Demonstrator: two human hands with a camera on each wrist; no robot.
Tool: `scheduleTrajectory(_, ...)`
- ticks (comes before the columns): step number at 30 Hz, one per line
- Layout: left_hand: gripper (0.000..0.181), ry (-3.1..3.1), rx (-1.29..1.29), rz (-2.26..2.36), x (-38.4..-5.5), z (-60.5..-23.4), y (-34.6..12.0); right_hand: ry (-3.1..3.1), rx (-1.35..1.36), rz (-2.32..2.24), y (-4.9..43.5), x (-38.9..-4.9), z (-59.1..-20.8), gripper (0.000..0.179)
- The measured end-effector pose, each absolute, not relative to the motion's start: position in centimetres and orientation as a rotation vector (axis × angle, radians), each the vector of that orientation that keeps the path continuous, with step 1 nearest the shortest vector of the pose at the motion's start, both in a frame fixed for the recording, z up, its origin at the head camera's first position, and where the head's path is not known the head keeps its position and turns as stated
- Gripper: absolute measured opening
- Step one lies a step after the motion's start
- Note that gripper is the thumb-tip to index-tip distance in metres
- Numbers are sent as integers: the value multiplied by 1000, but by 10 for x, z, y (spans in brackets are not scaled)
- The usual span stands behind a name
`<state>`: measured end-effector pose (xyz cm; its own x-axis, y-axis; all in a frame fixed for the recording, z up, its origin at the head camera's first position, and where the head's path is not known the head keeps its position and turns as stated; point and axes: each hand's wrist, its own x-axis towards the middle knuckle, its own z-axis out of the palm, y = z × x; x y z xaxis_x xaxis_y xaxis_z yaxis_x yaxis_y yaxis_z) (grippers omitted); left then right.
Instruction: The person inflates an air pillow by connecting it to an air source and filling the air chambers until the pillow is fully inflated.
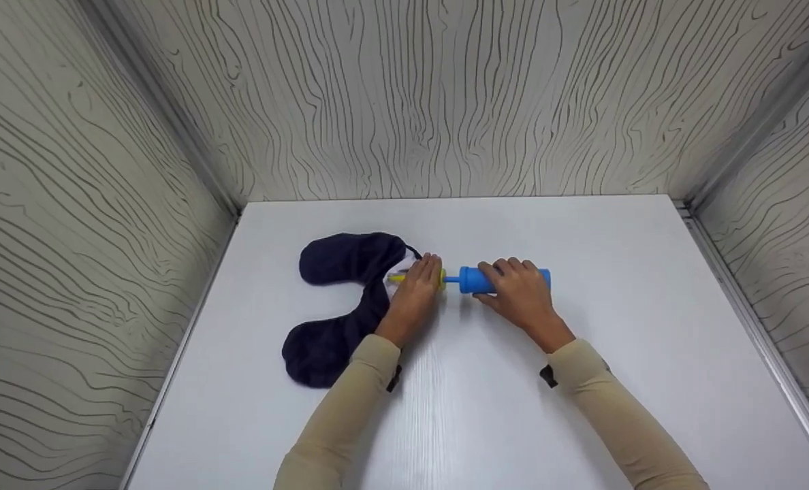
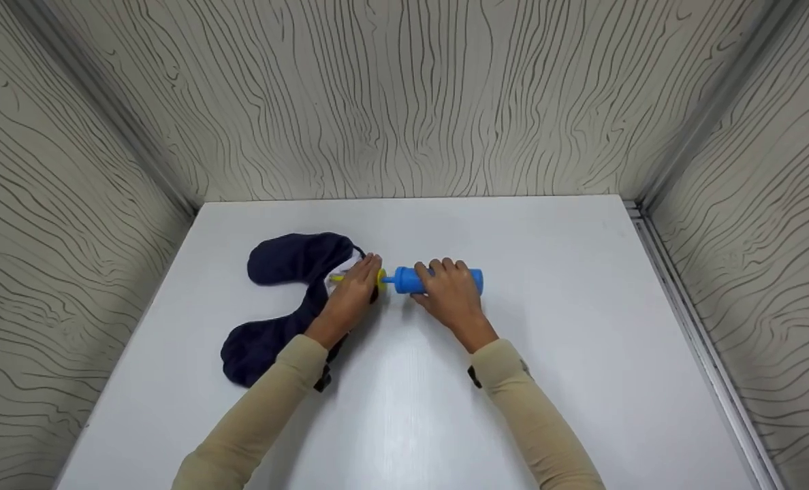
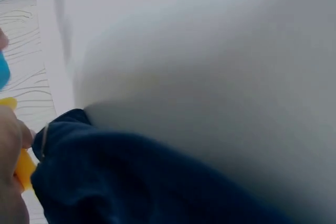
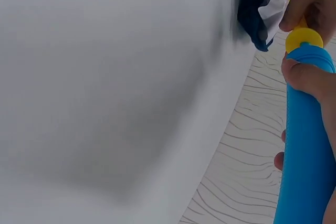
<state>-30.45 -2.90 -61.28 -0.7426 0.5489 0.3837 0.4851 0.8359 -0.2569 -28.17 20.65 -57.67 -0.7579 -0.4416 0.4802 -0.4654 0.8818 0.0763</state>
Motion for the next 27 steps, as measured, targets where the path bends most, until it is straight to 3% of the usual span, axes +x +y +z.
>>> scheduleTrajectory(15,47,-2538,-774,39,-311,-618,-57,-2521,550,116,257,-272,-571,68)
scheduleTrajectory(27,41,-2433,-798,-87,-303,-617,-53,-2496,531,159,255,-263,-567,69)
